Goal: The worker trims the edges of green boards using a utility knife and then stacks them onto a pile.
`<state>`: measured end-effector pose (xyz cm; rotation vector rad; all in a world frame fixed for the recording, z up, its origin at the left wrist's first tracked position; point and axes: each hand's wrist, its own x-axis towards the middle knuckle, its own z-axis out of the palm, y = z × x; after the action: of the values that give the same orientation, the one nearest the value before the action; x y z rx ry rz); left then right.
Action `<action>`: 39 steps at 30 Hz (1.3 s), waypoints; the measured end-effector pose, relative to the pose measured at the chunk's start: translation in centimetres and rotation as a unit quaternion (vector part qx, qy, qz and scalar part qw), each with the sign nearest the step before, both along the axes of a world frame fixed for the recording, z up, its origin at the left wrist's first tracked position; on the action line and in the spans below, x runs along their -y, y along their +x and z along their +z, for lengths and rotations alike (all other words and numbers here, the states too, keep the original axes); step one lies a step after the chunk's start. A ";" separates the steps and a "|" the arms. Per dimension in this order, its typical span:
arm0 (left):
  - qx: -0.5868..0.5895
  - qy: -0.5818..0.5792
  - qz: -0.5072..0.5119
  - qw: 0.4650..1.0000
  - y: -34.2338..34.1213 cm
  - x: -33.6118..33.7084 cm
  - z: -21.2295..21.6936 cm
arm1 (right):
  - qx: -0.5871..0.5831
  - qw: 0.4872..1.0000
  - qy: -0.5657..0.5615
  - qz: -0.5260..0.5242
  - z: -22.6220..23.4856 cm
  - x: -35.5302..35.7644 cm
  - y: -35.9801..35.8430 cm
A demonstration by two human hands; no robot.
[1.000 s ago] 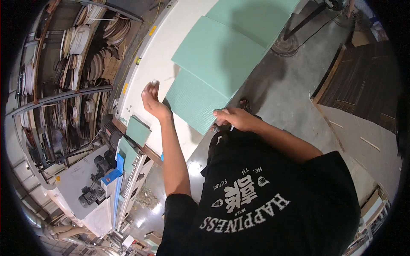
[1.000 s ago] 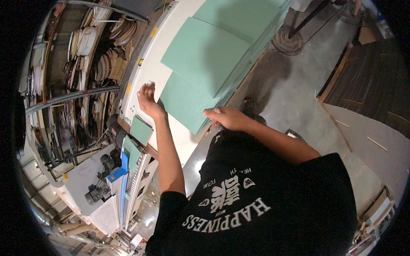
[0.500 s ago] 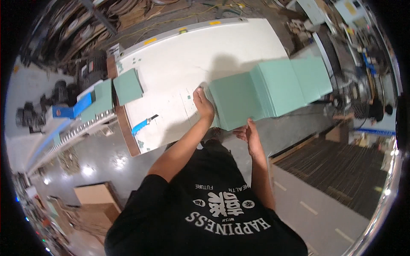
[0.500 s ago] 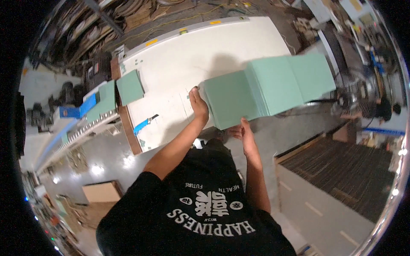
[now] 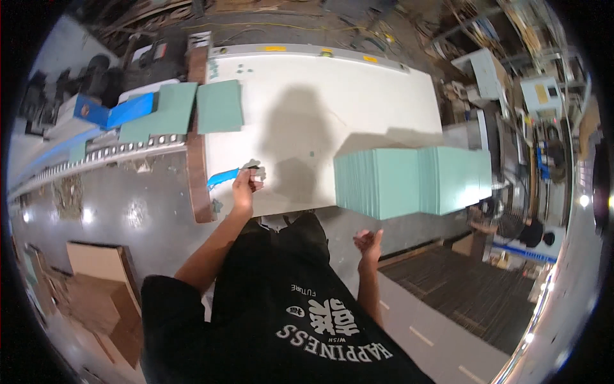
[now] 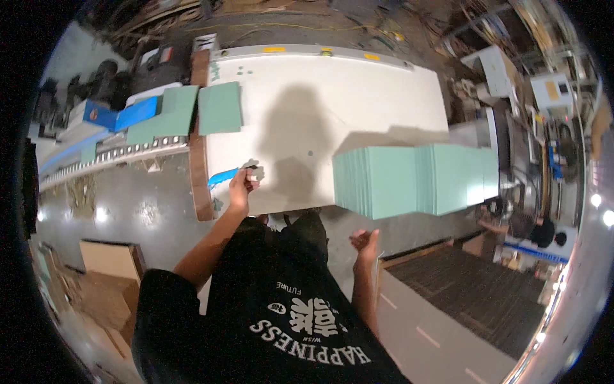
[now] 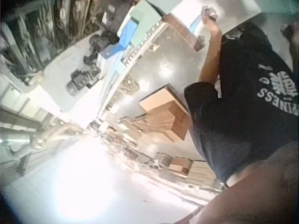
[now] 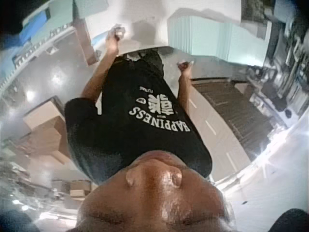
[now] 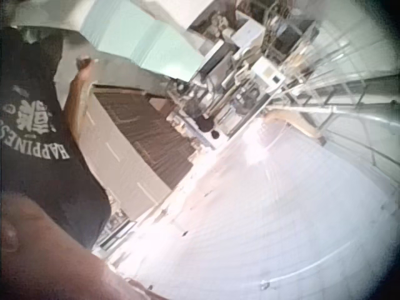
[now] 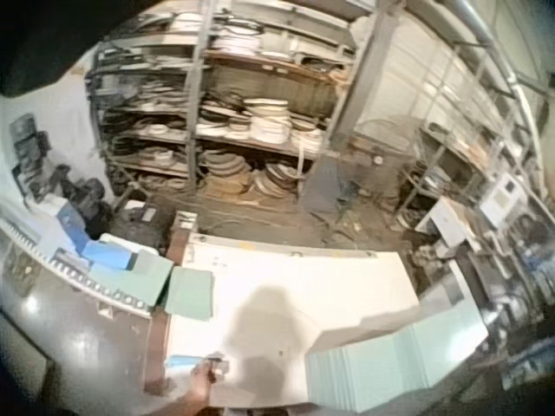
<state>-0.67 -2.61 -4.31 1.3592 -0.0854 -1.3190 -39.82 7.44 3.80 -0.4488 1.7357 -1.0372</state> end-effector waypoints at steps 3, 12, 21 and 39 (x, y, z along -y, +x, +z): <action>0.018 -0.010 0.057 0.998 3.9 -1.5 -1.6 | -0.005 0.998 0.016 0.052 -0.9 -2.5 3.4; 0.426 -0.066 0.194 0.881 15.7 3.7 0.0 | -0.116 0.946 -0.085 0.289 -0.5 -0.3 11.3; 0.758 0.252 0.127 0.588 36.9 6.3 -1.8 | -0.252 0.900 -0.069 0.348 0.1 0.2 8.7; 0.691 0.313 -0.091 0.645 42.6 7.3 -1.3 | -0.276 0.829 0.006 0.487 -0.2 -2.8 7.2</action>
<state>41.93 -9.93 -5.57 2.7675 -0.8864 -0.0770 -32.57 10.24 3.57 -1.5481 1.6186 -0.1323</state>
